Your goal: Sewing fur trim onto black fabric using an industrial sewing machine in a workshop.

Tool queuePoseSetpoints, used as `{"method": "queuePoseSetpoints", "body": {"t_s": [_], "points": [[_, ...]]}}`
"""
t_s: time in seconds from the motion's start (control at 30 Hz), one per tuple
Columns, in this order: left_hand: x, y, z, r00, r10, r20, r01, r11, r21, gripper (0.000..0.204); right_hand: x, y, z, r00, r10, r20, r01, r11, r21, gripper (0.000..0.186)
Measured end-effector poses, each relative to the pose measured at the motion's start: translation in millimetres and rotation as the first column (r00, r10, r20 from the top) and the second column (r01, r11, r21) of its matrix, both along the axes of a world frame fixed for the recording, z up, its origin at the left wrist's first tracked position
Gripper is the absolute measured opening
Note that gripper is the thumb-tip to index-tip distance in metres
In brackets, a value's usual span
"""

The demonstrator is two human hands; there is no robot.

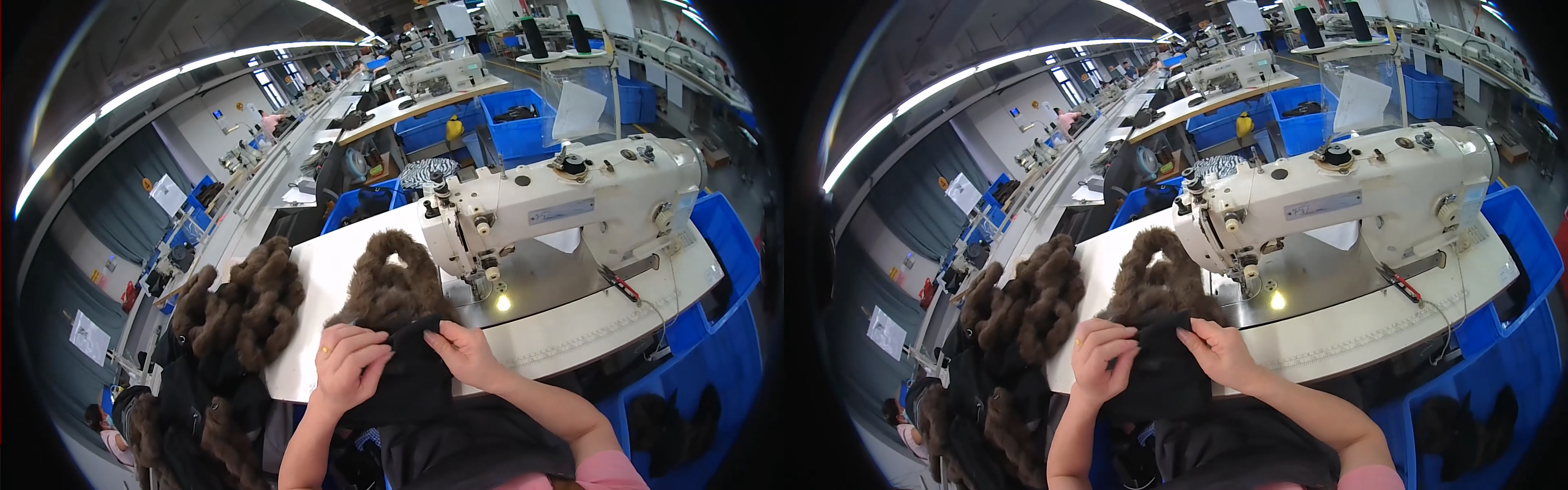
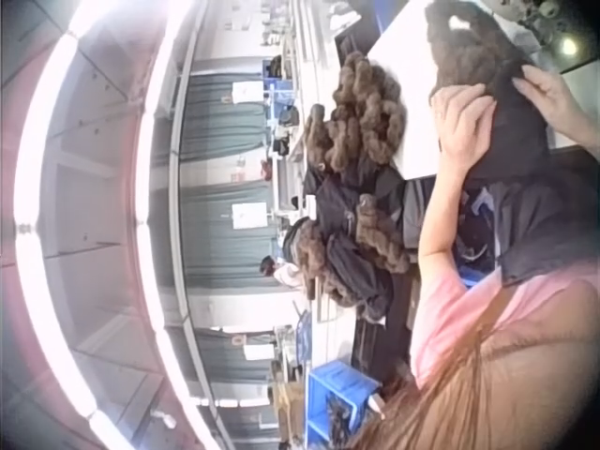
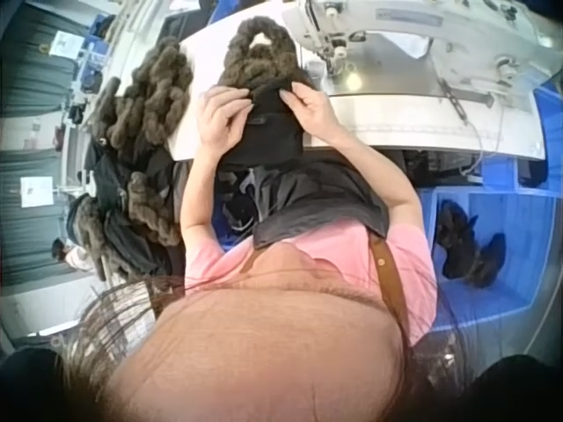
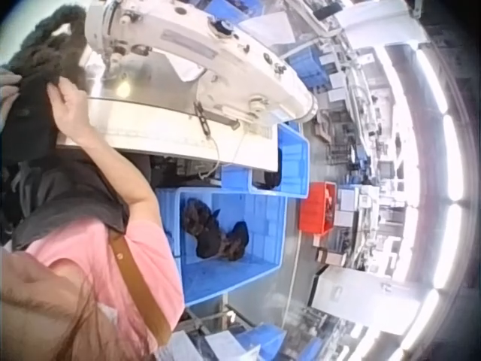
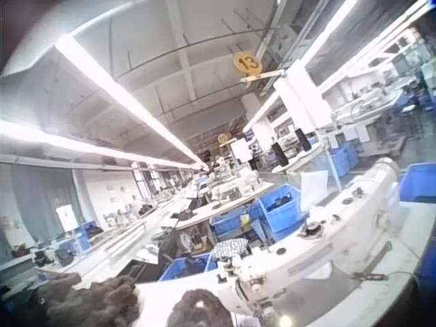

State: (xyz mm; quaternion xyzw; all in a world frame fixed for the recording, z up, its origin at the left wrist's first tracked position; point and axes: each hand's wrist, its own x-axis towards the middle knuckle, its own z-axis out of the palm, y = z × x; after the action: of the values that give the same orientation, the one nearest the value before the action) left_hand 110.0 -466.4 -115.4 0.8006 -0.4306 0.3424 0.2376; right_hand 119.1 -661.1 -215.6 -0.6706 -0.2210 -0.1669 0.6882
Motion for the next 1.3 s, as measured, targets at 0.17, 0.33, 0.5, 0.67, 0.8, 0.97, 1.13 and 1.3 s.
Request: {"method": "queuePoseSetpoints", "body": {"t_s": [0.17, 0.33, 0.5, 0.67, 0.8, 0.97, 1.13, 1.3], "points": [[-4, -9, -11, 0.963, 0.169, 0.210, -0.198, 0.972, 0.126, 0.029, -4, 0, -2, 0.998, -0.017, -0.052, 0.020, 0.998, 0.059, 0.014], [-24, -10, -20, 0.939, 0.261, 0.222, -0.300, 0.940, 0.163, 0.022, -2, 6, -5, 1.000, 0.006, -0.031, -0.002, 0.989, 0.151, 0.026], [-18, -9, -24, 0.959, 0.282, 0.001, -0.279, 0.948, 0.155, 0.019, -6, 6, -2, 0.991, 0.057, -0.117, -0.039, 0.987, 0.156, 0.024], [-12, -12, -27, 0.936, 0.353, 0.005, -0.353, 0.933, 0.068, 0.022, -8, 4, -6, 0.996, 0.042, -0.084, -0.030, 0.991, 0.134, 0.023], [-9, -13, -18, 0.914, 0.393, -0.098, -0.381, 0.917, 0.118, 0.023, -8, 6, -10, 0.996, -0.010, -0.091, 0.015, 0.998, 0.054, 0.021], [3, -3, -12, 0.916, 0.374, 0.146, -0.400, 0.882, 0.248, 0.023, -8, 10, -12, 0.998, -0.055, -0.001, 0.055, 0.998, 0.032, 0.019], [6, 7, 13, 0.942, 0.311, 0.126, -0.322, 0.944, 0.075, 0.023, -6, 5, -14, 0.998, -0.020, -0.056, 0.020, 1.000, -0.002, 0.020], [2, 2, 1, 0.950, 0.273, -0.152, -0.246, 0.953, 0.178, 0.023, -6, 6, -14, 0.996, -0.004, -0.088, 0.009, 0.998, 0.056, 0.020]]}}
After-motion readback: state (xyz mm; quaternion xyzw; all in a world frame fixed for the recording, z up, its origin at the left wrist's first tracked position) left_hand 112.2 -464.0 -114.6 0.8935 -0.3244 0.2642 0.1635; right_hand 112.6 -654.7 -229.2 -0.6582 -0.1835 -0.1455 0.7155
